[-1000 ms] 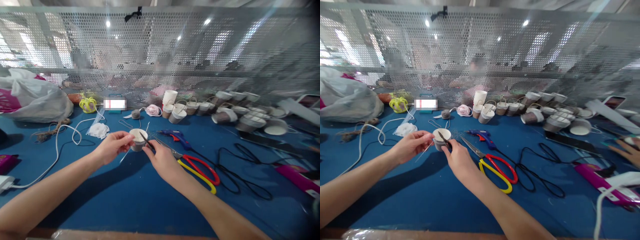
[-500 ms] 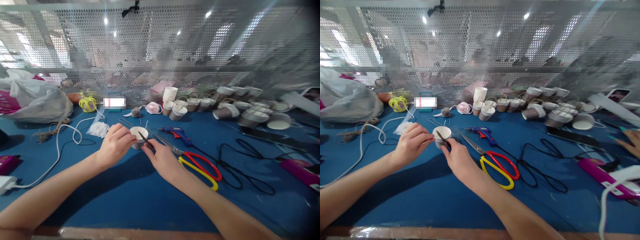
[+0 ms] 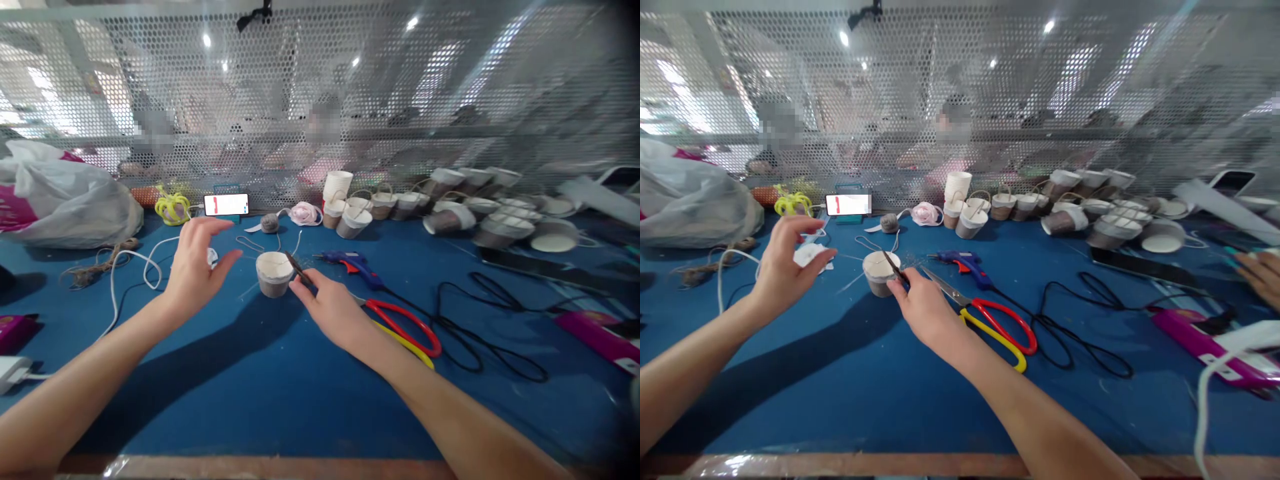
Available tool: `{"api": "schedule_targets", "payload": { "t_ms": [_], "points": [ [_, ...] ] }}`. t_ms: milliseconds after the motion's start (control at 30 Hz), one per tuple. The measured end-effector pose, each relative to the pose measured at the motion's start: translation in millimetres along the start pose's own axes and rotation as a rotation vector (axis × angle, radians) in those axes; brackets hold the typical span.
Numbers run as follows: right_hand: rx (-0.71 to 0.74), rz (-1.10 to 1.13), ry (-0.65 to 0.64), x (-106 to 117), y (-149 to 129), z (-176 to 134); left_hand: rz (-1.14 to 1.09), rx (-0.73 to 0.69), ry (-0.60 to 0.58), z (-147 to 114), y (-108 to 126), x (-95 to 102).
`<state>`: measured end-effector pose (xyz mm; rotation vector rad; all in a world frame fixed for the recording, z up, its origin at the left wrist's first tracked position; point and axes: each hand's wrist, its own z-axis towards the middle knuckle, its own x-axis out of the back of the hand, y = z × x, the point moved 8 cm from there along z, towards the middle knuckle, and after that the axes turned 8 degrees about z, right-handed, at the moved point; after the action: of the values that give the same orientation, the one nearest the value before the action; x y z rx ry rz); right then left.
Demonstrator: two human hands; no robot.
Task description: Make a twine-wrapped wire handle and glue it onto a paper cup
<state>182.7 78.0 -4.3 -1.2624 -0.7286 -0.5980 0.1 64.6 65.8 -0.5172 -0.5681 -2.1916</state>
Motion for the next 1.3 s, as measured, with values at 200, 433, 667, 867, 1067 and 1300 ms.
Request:
{"api": "schedule_targets", "payload": {
  "t_ms": [200, 433, 667, 867, 1067, 1300],
  "points": [
    [0.064, 0.053, -0.038, -9.1, -7.1, -6.5, 0.101, -0.608, -0.136, -20.8, 47.3, -26.3],
    [0.058, 0.044, 0.031, -5.1, -10.8, -5.6, -0.689, 0.512, -0.316, -30.5, -3.3, -64.5],
    [0.109, 0.096, -0.019, -15.9, -8.6, -4.6, -1.241, 1.132, -0.435, -61.9, -5.8, -96.5],
    [0.149, 0.137, -0.058, -19.7, -12.5, -7.4, -1.260, 1.141, -0.449, -62.2, 0.3, -96.3],
    [0.088, 0.116, -0.025, -8.0, -8.6, -5.2, -0.712, 0.664, -0.214, -37.5, -23.0, -59.7],
    [0.066, 0.149, -0.085, -13.7, -10.2, -8.0, 0.202, -0.429, 0.017, -23.5, 30.9, -22.2]
  ]
}}
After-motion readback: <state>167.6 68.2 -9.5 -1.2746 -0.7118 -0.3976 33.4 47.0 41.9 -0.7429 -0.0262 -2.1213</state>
